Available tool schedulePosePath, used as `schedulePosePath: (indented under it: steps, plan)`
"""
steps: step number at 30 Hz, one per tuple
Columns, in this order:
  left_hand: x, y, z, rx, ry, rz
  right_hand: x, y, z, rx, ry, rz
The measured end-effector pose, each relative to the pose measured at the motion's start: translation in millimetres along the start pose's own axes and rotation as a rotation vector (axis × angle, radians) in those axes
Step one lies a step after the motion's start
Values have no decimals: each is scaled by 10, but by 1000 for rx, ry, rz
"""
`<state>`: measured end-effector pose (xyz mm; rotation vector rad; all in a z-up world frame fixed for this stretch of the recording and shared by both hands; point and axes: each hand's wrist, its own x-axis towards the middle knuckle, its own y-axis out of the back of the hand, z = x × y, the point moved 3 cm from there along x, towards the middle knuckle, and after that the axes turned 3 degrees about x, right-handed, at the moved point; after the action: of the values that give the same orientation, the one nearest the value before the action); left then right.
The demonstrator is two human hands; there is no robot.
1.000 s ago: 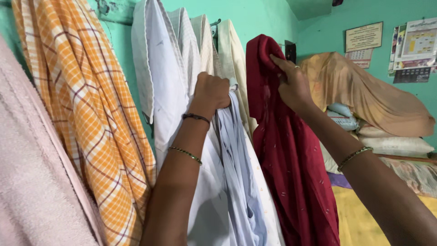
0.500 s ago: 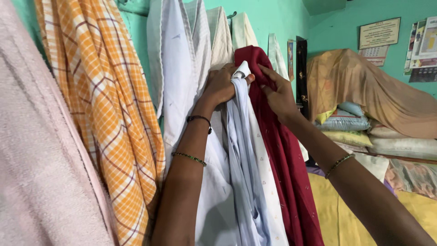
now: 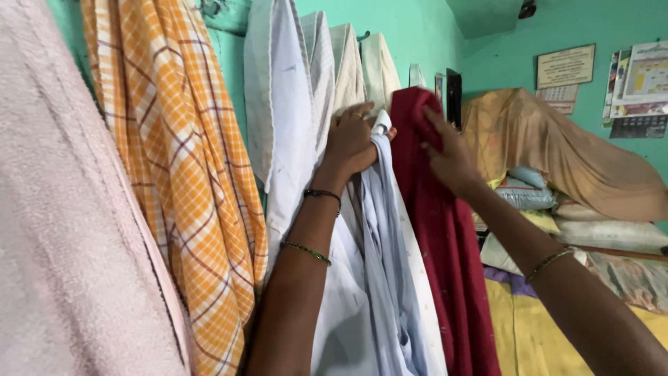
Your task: The person hangs a light blue shirt on a wall-mounted hook among other clothes. They repeatedly adjust the shirt and surrounding garments to arrange them neatly on the hook.
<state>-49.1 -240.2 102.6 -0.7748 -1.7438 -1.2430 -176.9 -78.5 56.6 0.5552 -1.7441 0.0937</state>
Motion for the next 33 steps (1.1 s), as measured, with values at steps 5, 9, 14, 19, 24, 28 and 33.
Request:
schedulePosePath:
  steps: [5, 9, 14, 19, 24, 28, 33]
  plan:
    - [-69, -142, -22, 189, 84, -265, 398, 188, 68, -66, -137, 122]
    - [-141, -144, -1, 520, 30, -490, 895, -26, -64, -102, 132, 141]
    - [-169, -114, -21, 508, 4, -546, 1567, -377, -196, -244, 156, 161]
    - [-136, -212, -40, 523, 19, -524, 1856, -686, -188, -177, 19, -63]
    - [-165, -255, -46, 481, 20, -444, 1744, -764, -110, -76, 5, -88]
    - [-170, -324, -37, 461, 42, -476, 1770, -726, 32, 49, -67, -10]
    - [-151, -237, -33, 445, 20, -374, 1975, -812, -26, 61, 211, 168]
